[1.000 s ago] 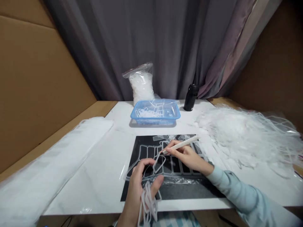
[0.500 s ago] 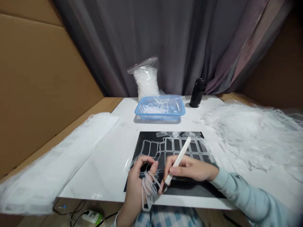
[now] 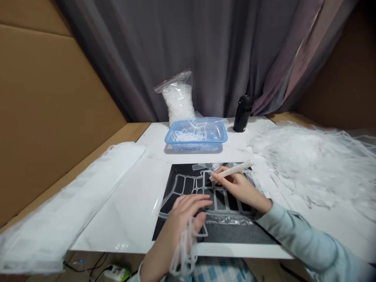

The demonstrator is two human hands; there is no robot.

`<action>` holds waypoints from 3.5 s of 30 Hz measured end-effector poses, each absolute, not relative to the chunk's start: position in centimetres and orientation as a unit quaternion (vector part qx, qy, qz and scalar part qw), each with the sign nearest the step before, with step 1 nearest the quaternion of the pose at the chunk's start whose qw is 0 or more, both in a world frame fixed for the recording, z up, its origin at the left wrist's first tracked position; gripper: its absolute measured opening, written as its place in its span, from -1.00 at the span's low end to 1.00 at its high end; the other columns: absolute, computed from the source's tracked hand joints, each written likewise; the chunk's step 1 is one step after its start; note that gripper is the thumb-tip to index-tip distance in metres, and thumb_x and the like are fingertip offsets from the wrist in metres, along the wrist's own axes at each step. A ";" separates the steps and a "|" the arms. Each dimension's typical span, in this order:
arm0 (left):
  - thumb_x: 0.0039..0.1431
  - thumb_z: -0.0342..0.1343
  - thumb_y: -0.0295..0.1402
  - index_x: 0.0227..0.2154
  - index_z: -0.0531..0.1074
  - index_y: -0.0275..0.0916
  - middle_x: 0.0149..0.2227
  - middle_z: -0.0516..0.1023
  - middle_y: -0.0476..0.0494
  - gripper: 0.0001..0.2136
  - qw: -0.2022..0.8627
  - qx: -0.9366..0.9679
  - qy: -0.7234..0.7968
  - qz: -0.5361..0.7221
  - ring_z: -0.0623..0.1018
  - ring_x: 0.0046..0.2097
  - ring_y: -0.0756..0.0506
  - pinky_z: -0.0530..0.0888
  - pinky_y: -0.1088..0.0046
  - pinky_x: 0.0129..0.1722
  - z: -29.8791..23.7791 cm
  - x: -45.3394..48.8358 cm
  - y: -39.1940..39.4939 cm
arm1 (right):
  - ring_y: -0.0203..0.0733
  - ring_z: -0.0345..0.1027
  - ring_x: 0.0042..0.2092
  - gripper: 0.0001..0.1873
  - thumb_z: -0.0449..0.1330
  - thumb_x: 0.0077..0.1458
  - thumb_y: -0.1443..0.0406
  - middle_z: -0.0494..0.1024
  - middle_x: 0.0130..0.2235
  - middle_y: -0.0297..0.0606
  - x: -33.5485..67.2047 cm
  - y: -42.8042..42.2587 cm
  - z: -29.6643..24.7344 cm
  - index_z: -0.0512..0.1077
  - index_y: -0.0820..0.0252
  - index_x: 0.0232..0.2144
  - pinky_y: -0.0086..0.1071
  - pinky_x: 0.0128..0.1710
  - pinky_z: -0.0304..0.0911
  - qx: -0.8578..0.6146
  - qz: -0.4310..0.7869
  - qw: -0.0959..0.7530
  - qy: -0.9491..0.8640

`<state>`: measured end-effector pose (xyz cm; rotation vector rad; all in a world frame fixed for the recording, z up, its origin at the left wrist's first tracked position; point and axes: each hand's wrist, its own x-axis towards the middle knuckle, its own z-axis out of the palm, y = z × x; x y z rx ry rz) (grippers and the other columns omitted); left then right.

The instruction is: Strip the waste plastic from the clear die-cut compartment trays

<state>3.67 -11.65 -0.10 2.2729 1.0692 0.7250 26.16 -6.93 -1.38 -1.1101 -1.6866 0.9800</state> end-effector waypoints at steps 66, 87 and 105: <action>0.33 -0.02 -0.26 0.01 0.38 -0.08 0.04 0.48 -0.13 -0.76 0.259 0.710 0.516 0.404 0.45 0.09 -0.19 0.38 0.18 0.09 -2.4 3.6 -11.9 | -0.30 0.43 -0.27 -0.75 0.15 0.27 0.14 0.56 -0.28 -0.25 26.3 -7.8 0.3 0.41 0.23 -0.28 -0.39 -0.23 0.30 -0.276 0.627 0.370 -0.628; 0.22 0.06 -0.39 -0.27 0.40 -0.15 -0.29 0.51 -0.05 -0.94 0.229 0.756 0.369 0.489 0.49 -0.18 -0.13 0.38 0.25 -0.07 -1.4 3.3 -12.1 | -0.22 0.46 -0.20 -0.71 0.12 0.28 0.09 0.61 -0.23 -0.18 26.9 -8.0 0.7 0.40 0.21 -0.27 -0.29 -0.15 0.34 -0.250 0.626 0.392 -0.626; 0.42 -0.17 -0.17 0.12 0.33 0.01 0.23 0.35 -0.04 -0.68 0.173 0.890 0.367 0.210 0.32 0.25 -0.17 0.21 -0.03 0.25 -0.8 4.2 -12.1 | -0.16 0.39 -0.30 -0.70 0.08 0.30 0.15 0.53 -0.36 -0.26 28.0 -6.9 -0.3 0.46 0.17 -0.40 -0.32 -0.27 0.25 -0.483 0.287 0.347 -0.750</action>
